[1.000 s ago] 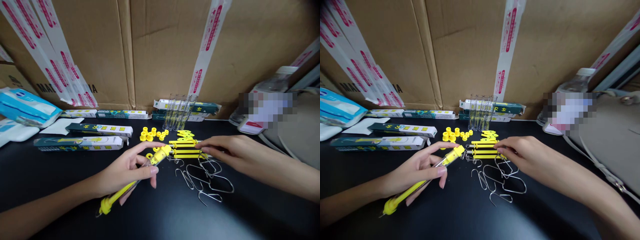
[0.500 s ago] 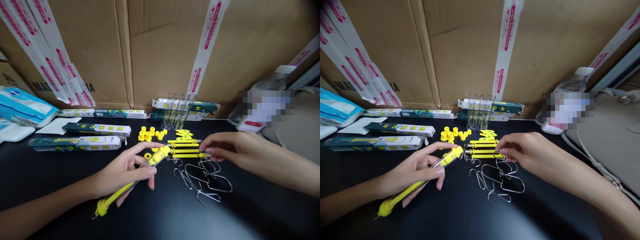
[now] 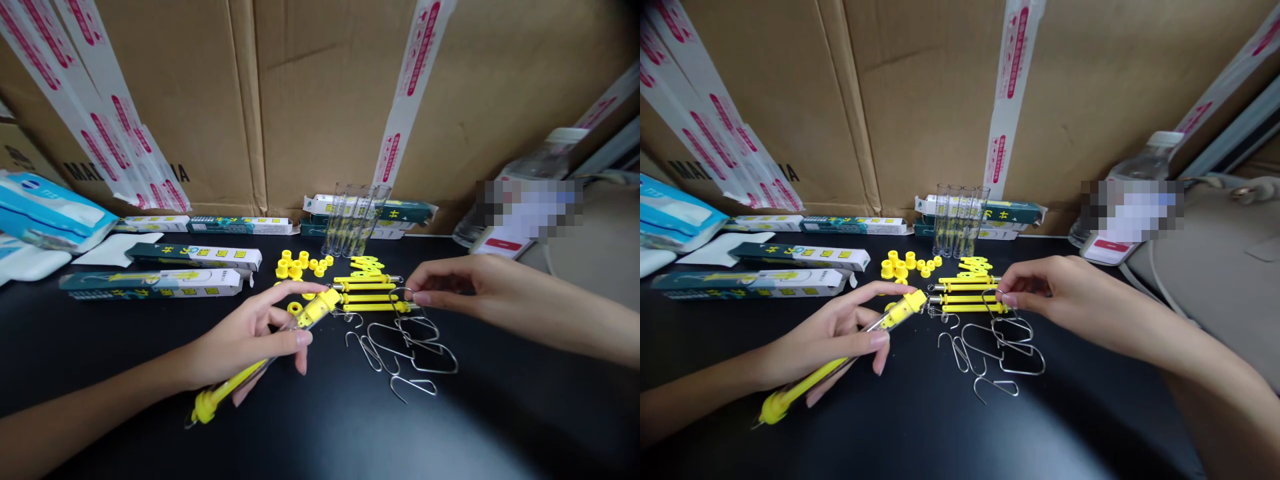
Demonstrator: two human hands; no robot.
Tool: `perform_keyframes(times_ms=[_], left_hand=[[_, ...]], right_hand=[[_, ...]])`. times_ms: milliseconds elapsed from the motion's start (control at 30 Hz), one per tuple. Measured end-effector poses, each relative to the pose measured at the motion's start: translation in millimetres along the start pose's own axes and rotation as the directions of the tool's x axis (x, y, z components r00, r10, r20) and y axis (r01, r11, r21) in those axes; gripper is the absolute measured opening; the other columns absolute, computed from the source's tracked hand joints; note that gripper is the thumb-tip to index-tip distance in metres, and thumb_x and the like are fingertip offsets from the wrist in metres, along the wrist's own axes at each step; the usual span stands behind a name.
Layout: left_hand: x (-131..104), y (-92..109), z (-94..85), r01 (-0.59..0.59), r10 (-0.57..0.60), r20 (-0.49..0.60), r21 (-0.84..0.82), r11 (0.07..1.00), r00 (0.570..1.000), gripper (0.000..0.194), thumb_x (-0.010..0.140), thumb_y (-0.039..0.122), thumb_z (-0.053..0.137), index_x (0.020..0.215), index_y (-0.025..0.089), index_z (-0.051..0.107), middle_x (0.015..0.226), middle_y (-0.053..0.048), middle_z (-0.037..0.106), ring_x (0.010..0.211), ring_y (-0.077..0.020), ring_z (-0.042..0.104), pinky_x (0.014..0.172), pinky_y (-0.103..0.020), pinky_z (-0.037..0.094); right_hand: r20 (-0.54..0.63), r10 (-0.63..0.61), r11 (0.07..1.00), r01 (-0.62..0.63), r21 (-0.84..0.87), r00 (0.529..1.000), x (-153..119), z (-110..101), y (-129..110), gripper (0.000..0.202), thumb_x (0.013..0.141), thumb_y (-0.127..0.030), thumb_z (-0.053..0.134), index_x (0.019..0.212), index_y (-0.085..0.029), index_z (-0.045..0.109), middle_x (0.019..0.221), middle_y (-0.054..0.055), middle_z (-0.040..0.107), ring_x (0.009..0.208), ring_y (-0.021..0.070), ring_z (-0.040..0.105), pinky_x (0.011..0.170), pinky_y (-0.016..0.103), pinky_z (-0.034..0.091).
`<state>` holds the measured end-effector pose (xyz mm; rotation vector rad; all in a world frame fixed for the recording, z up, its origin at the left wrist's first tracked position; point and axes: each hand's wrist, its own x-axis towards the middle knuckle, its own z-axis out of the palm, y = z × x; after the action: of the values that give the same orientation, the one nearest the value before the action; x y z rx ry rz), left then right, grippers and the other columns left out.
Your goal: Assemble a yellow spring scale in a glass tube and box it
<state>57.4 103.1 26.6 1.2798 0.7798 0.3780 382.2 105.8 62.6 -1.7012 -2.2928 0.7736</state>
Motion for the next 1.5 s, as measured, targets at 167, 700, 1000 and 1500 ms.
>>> perform_keyframes(times_ms=[167, 700, 1000, 1500], left_hand=[[-1, -1, 0.2, -0.003, 0.003, -0.006, 0.001, 1.000, 1.000, 0.056, 0.095, 0.038, 0.067, 0.144, 0.032, 0.041, 0.080, 0.002, 0.072, 0.028, -0.0045, 0.053, 0.029, -0.009, 0.042], [-2, 1, 2.1, 0.019, -0.019, -0.031, 0.030, 0.999, 0.999, 0.060, 0.094, 0.040, 0.068, 0.147, 0.032, 0.039, 0.081, 0.002, 0.071, 0.028, -0.0031, 0.050, 0.029, -0.008, 0.041], [-2, 1, 0.3, 0.017, -0.017, -0.011, 0.037, 0.999, 1.000, 0.060, 0.095, 0.039, 0.067, 0.147, 0.033, 0.039, 0.081, 0.002, 0.071, 0.029, -0.0040, 0.052, 0.029, -0.009, 0.041], [-4, 0, -6.2, 0.030, -0.025, 0.082, -0.061, 0.998, 0.996, 0.059, 0.094, 0.039, 0.068, 0.145, 0.029, 0.041, 0.086, -0.003, 0.074, 0.030, -0.0041, 0.052, 0.029, -0.009, 0.039]], right_hand=[[-0.008, 0.040, 0.998, -0.040, 0.055, 0.999, 0, 0, 1, 0.031, 0.093, -0.051, 0.062, 0.092, -0.022, 0.072, 0.081, 0.004, 0.075, 0.074, 0.0206, 0.064, 0.068, 0.033, 0.046], [0.061, 0.173, 0.856, -0.181, 0.484, 0.983, 6, 5, 2, 0.032, 0.074, -0.047, 0.081, 0.086, -0.018, 0.072, 0.086, 0.011, 0.081, 0.087, 0.0269, 0.074, 0.084, 0.040, 0.054], [-0.003, 0.158, 0.802, -0.127, 0.584, 0.987, 5, 8, -15, 0.035, 0.076, -0.050, 0.083, 0.089, -0.019, 0.074, 0.091, 0.008, 0.078, 0.091, 0.0238, 0.072, 0.088, 0.036, 0.056], [0.064, 0.029, 0.498, -0.070, 0.864, 0.998, -4, 69, -74, 0.016, 0.089, -0.033, 0.068, 0.091, -0.018, 0.064, 0.066, -0.004, 0.058, 0.049, 0.0082, 0.058, 0.043, 0.018, 0.047]])
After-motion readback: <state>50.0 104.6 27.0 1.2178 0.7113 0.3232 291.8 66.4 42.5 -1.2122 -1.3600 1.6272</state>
